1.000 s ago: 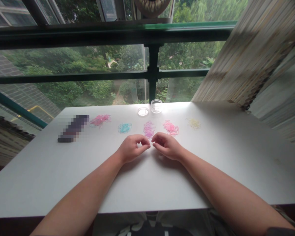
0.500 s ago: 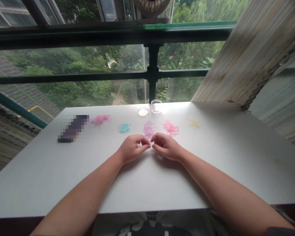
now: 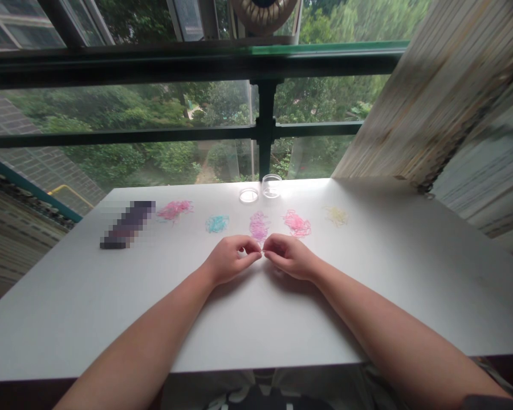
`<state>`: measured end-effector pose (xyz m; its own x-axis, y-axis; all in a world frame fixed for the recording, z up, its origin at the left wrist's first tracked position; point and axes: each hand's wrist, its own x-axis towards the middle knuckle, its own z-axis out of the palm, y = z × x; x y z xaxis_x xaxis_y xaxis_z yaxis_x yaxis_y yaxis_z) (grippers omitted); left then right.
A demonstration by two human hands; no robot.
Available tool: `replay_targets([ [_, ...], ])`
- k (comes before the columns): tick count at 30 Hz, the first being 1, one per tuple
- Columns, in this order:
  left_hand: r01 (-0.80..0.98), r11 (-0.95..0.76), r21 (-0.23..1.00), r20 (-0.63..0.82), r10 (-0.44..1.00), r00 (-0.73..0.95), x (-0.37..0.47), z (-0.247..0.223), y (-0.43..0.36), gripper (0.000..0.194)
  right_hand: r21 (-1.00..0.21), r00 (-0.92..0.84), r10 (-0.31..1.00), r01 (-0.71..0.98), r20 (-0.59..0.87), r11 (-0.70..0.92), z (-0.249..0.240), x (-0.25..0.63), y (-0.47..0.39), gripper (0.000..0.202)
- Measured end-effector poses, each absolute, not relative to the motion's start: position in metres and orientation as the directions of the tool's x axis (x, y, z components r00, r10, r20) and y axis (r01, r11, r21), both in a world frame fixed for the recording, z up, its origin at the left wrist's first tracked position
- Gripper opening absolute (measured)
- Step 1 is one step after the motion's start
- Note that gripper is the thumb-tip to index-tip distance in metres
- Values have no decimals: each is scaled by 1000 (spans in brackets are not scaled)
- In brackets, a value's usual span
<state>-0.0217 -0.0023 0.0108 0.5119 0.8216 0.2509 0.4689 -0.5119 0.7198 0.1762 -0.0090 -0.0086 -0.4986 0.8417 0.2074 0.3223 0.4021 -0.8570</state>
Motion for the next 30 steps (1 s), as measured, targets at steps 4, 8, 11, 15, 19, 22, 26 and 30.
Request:
replay_targets([
  [4, 471, -512, 718, 249, 821, 514, -22, 11, -3, 13, -854, -501, 841, 327, 207, 405, -8, 177, -9, 5],
  [8, 472, -512, 718, 246, 821, 515, -22, 12, -3, 13, -850, -497, 842, 333, 209, 408, -8, 177, -9, 4],
  [11, 472, -514, 716, 246, 819, 518, -23, 12, -2, 12, -848, -495, 844, 338, 208, 407, -8, 177, -9, 3],
  [15, 470, -518, 715, 249, 816, 521, -23, 11, -2, 11, -843, -488, 844, 338, 223, 418, -9, 178, -9, 2],
  [19, 468, -520, 715, 250, 815, 523, -24, 9, -2, 11, -835, -480, 846, 348, 232, 426, -8, 178, -8, 1],
  [22, 467, -522, 714, 253, 814, 523, -24, 8, -1, 12, -827, -472, 848, 357, 241, 434, -8, 178, -8, 2],
  [26, 464, -523, 715, 253, 813, 525, -25, 8, -1, 12, -823, -462, 849, 355, 258, 443, -8, 178, -7, 2],
  [30, 464, -520, 717, 251, 814, 523, -24, 8, -1, 11, -820, -459, 848, 356, 265, 449, -7, 178, -8, 3],
])
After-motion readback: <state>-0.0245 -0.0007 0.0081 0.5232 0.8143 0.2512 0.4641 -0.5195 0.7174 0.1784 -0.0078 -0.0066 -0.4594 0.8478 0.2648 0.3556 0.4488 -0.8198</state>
